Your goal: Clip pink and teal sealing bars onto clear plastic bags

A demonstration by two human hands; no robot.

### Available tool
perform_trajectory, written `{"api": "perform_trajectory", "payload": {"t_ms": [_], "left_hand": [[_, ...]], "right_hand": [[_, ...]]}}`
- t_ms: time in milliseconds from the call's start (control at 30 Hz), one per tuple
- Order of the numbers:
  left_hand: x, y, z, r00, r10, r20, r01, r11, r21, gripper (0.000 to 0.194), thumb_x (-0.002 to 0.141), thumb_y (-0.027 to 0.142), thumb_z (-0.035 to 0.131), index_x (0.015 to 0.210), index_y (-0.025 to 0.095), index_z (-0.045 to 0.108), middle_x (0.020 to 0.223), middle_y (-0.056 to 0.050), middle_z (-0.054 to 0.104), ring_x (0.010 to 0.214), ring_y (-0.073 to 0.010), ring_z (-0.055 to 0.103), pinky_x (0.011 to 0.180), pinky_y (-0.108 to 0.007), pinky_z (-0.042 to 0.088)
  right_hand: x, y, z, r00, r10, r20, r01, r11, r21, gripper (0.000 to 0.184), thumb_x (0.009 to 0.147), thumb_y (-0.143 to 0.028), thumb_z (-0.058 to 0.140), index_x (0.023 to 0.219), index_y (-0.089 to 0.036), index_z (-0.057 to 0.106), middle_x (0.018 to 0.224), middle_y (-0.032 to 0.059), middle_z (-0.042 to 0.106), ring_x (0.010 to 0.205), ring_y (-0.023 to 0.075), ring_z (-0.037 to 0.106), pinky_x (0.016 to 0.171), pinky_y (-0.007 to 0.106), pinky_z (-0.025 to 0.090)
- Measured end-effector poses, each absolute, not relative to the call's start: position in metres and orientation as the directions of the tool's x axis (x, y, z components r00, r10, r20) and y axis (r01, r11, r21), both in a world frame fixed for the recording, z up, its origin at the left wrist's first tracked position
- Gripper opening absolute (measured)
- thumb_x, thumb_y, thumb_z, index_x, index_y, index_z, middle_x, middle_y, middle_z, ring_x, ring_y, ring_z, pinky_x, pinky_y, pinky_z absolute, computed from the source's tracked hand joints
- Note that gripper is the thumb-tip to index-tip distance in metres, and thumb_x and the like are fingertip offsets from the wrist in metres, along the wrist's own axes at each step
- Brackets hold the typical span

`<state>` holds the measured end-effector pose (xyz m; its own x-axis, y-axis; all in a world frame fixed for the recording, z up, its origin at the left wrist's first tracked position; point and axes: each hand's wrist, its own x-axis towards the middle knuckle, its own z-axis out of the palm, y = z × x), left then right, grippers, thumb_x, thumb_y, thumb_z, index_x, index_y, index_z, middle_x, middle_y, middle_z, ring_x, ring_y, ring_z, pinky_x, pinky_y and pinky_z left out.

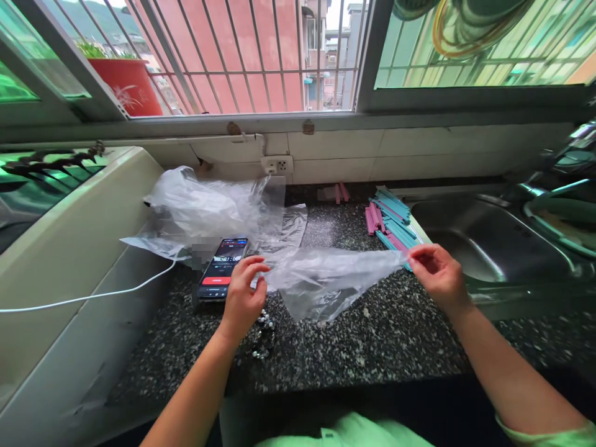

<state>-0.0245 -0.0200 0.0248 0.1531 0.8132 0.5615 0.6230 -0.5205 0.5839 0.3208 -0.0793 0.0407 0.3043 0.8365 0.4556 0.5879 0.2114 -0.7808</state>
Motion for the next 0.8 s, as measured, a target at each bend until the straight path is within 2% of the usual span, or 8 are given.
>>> {"api": "perform_trajectory", "payload": {"t_ms": [100, 200, 267, 367, 467, 567, 667, 800], "left_hand": [[-0.028, -0.039, 0.023, 0.079, 0.795, 0.601, 0.659, -0.494, 0.567, 0.022, 0.082, 0.017, 0.044, 0.102, 0.021, 0.05, 0.109, -0.007, 0.051, 0.105, -0.0206, 0.05, 0.092, -0.039, 0.042], [-0.028, -0.06, 0.019, 0.152, 0.796, 0.586, 0.651, -0.527, 0.546, 0.029, 0.083, 0.025, 0.047, 0.112, 0.022, 0.044, 0.105, -0.007, 0.051, 0.095, -0.0189, 0.053, 0.081, -0.033, 0.048], [-0.021, -0.069, 0.014, 0.285, 0.792, 0.54, 0.688, -0.561, 0.459, 0.042, 0.079, 0.035, 0.054, 0.117, 0.023, 0.04, 0.109, -0.009, 0.05, 0.096, -0.0208, 0.054, 0.079, -0.033, 0.048], [-0.004, -0.07, 0.009, 0.442, 0.796, 0.414, 0.793, -0.562, 0.235, 0.058, 0.071, 0.046, 0.062, 0.119, 0.021, 0.041, 0.109, -0.011, 0.052, 0.095, -0.0253, 0.056, 0.076, -0.036, 0.048], [0.014, -0.061, 0.008, 0.499, 0.834, 0.233, 0.854, -0.52, 0.031, 0.04, 0.078, 0.031, 0.055, 0.115, 0.017, 0.049, 0.092, -0.011, 0.059, 0.079, -0.0228, 0.059, 0.065, -0.032, 0.047], [0.02, -0.054, 0.01, 0.566, 0.822, 0.066, 0.824, -0.561, -0.077, 0.027, 0.078, 0.006, 0.043, 0.098, 0.016, 0.058, 0.077, -0.008, 0.06, 0.071, -0.02, 0.059, 0.059, -0.028, 0.044], [0.011, -0.058, 0.012, 0.609, 0.793, 0.001, 0.789, -0.607, -0.095, 0.026, 0.076, 0.002, 0.039, 0.082, 0.016, 0.06, 0.072, -0.007, 0.06, 0.07, -0.0206, 0.059, 0.058, -0.029, 0.044], [-0.006, -0.074, 0.011, 0.6, 0.8, -0.033, 0.798, -0.601, -0.057, 0.025, 0.077, 0.004, 0.04, 0.079, 0.018, 0.06, 0.071, -0.006, 0.06, 0.068, -0.0206, 0.059, 0.059, -0.029, 0.044]], "right_hand": [[0.325, -0.106, 0.042, 0.091, 0.929, 0.36, 0.617, 0.231, -0.752, 0.014, 0.074, -0.035, 0.059, 0.079, -0.022, 0.057, 0.076, 0.0032, 0.06, 0.064, 0.0148, 0.054, 0.059, 0.027, 0.048], [0.337, -0.121, 0.045, -0.143, 0.977, 0.161, 0.577, 0.214, -0.788, 0.019, 0.072, -0.039, 0.061, 0.079, -0.022, 0.06, 0.075, 0.0037, 0.062, 0.063, 0.0154, 0.056, 0.057, 0.027, 0.048], [0.343, -0.118, 0.047, -0.104, 0.989, 0.108, 0.549, 0.147, -0.823, 0.023, 0.072, -0.043, 0.06, 0.079, -0.021, 0.061, 0.072, 0.0038, 0.063, 0.064, 0.0161, 0.057, 0.058, 0.027, 0.048], [0.342, -0.092, 0.043, 0.12, 0.987, 0.109, 0.588, 0.017, -0.809, 0.028, 0.073, -0.046, 0.057, 0.079, -0.02, 0.061, 0.073, 0.0041, 0.064, 0.064, 0.0164, 0.057, 0.059, 0.027, 0.046], [0.323, -0.057, 0.034, 0.06, 0.997, 0.047, 0.689, -0.008, -0.725, 0.03, 0.075, -0.047, 0.051, 0.074, -0.019, 0.061, 0.066, 0.0035, 0.063, 0.059, 0.0163, 0.055, 0.054, 0.027, 0.042], [0.297, -0.034, 0.025, 0.035, 0.994, -0.105, 0.846, -0.085, -0.526, 0.02, 0.073, -0.037, 0.055, 0.069, -0.019, 0.061, 0.063, 0.0027, 0.064, 0.058, 0.016, 0.055, 0.052, 0.025, 0.036], [0.282, -0.034, 0.022, 0.022, 0.994, -0.111, 0.921, -0.064, -0.384, 0.012, 0.071, -0.028, 0.056, 0.062, -0.02, 0.059, 0.062, 0.0016, 0.063, 0.058, 0.0151, 0.054, 0.05, 0.024, 0.031], [0.293, -0.054, 0.026, 0.025, 0.996, -0.089, 0.917, -0.058, -0.395, 0.014, 0.073, -0.026, 0.051, 0.062, -0.021, 0.059, 0.061, 0.0008, 0.062, 0.057, 0.0143, 0.055, 0.051, 0.024, 0.031]]}}
